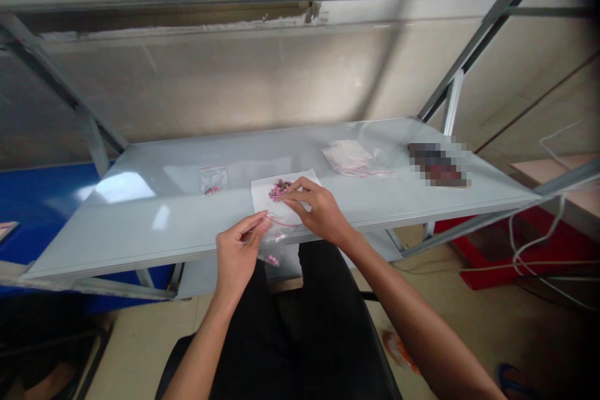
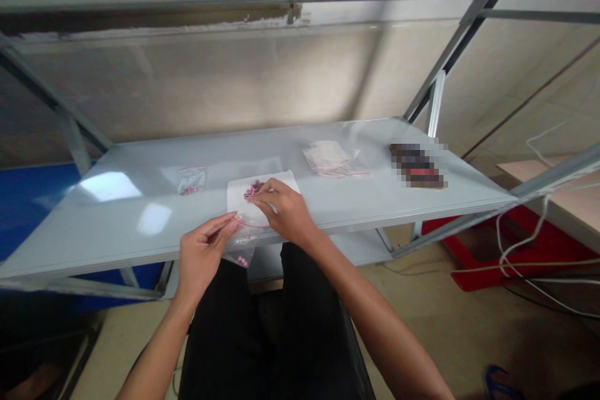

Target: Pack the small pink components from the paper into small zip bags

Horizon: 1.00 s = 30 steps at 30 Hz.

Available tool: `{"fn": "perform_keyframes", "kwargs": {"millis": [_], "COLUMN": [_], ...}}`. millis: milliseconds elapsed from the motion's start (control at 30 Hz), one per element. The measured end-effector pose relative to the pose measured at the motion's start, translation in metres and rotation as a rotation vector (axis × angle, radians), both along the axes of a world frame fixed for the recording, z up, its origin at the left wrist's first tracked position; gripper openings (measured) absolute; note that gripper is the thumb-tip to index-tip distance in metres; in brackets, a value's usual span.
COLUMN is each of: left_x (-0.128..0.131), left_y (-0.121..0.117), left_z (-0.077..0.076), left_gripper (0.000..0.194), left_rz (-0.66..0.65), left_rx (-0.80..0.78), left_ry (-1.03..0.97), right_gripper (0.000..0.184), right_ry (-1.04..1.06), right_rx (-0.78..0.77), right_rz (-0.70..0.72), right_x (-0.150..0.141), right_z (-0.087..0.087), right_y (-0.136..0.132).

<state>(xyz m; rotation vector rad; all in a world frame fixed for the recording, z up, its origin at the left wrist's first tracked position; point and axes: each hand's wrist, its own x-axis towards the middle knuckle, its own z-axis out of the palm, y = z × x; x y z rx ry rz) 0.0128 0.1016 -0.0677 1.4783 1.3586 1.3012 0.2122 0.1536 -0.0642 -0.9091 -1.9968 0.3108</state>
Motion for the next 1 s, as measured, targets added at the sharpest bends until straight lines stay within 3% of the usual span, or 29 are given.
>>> {"fn": "perform_keyframes", "kwargs": {"millis": [67,233,700,800,900,1000], "left_x": [-0.001,-0.002,-0.003,-0.003,-0.003,-0.003], "left_y": [0.000,0.000,-0.002,-0.003,-0.004,-0.004], "left_z": [-0.001,-0.002,0.004,0.007,0.009,0.009], "left_gripper": [0.031,0.029,0.025,0.023,0.022,0.020], "left_rz": [-0.001,-0.015,-0.027,-0.011,-0.012,-0.030], "left_rx": [-0.017,-0.019,-0.001,0.020,0.050,0.073], "left_ry": [-0.012,-0.007,-0.005,0.001,-0.009,-0.004], "right_gripper": [0.023,0.026,0.013,0.009,0.004,0.004], "right_ry": [-0.125,-0.311,-0.310,-0.140,0.050,0.037], "right_rx": [0.051,0.094,0.047,0.001,-0.074,-0.144], "right_rz": [-0.117,-0.176,-0.224,-0.127,0.096,0.211], "right_x": [-0.002,-0.008,-0.013,-0.008,-0.002,-0.001], "right_z": [-0.004,-0.010,-0.010,-0.004,0.007,0.016], "right_y": [0.001,-0.001,-0.001,0.000,-0.003,-0.010]}}
